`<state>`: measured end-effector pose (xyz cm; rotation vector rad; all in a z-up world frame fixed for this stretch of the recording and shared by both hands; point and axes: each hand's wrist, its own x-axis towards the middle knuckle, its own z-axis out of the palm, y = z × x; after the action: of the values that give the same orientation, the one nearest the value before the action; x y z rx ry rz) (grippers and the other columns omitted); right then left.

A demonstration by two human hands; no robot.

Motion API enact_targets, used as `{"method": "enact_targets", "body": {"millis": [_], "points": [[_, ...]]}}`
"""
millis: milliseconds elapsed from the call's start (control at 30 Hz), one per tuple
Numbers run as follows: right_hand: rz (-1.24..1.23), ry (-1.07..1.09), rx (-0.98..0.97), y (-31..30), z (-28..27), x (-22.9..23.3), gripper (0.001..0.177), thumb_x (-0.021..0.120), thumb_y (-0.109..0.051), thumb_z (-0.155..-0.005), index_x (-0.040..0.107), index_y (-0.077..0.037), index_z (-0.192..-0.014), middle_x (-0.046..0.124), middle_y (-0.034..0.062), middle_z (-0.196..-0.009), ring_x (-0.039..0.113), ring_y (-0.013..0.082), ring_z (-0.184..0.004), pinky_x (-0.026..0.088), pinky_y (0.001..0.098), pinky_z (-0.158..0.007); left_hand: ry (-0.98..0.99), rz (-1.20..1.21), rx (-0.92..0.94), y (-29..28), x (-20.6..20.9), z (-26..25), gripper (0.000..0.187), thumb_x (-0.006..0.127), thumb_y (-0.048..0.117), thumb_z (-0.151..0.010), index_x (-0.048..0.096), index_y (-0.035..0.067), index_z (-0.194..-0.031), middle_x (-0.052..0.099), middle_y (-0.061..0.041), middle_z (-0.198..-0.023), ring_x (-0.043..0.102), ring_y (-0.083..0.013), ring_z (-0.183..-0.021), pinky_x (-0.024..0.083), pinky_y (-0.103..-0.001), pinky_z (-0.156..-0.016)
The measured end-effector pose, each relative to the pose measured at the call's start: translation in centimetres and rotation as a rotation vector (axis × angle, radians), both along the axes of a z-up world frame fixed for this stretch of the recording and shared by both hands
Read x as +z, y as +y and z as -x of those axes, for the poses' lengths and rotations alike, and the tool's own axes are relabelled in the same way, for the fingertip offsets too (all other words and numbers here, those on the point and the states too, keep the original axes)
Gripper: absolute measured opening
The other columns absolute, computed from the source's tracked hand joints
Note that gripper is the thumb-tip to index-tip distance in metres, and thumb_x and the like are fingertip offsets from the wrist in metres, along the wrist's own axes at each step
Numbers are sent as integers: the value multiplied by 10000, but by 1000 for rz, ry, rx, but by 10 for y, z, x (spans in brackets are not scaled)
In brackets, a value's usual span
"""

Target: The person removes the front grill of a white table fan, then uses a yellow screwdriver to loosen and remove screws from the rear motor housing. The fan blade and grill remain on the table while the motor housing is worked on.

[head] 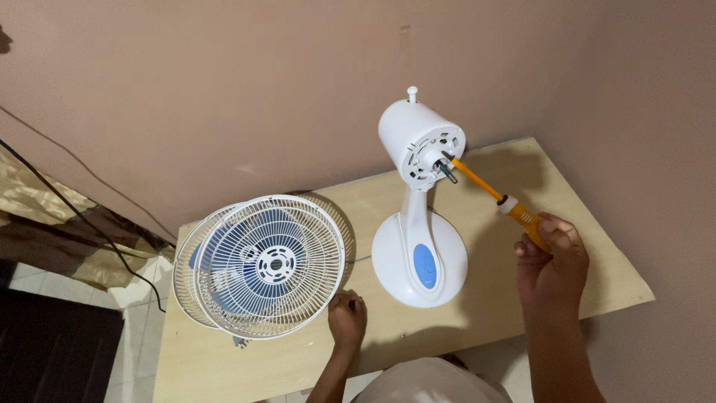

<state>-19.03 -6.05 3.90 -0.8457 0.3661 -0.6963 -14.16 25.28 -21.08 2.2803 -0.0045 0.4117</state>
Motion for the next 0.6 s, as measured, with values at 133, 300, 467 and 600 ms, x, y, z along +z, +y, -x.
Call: {"method": "enact_targets", "body": {"millis": [133, 300, 467, 600], "points": [[-6, 37, -24, -5, -1, 2, 277, 675, -133, -955, 599, 25, -1170, 576, 66, -934, 553, 100, -712, 518, 273, -667, 11, 22, 25, 0, 0, 1, 116, 747, 76, -786, 713, -12, -852, 688, -160, -893, 648, -332, -883, 541, -443, -805], [-17, 21, -22, -13, -3, 2, 265, 659, -123, -961, 600, 33, -1168, 578, 53, -921, 555, 92, -711, 515, 262, -659, 6, 31, 21, 0, 8, 5, 163, 753, 103, -785, 717, -25, -880, 668, -187, -917, 642, -347, -879, 531, -445, -787], [-135, -97, 79, -31, -12, -16, 222, 686, -158, -1029, 629, 17, -1155, 596, 77, -911, 581, 116, -733, 531, 262, -697, -88, 102, 69, -8, 19, 22, 226, 783, 160, -813, 671, -21, -889, 665, -159, -948, 649, -309, -878, 531, -416, -784], [-308, -258, 240, -49, -27, -37, 134, 678, -145, -1052, 645, -18, -1078, 682, 174, -1004, 670, 168, -821, 568, 268, -779, 87, 283, 83, -24, 50, 20, 215, 761, 181, -856, 666, -7, -897, 635, -77, -931, 627, -215, -801, 548, -369, -611]]}}
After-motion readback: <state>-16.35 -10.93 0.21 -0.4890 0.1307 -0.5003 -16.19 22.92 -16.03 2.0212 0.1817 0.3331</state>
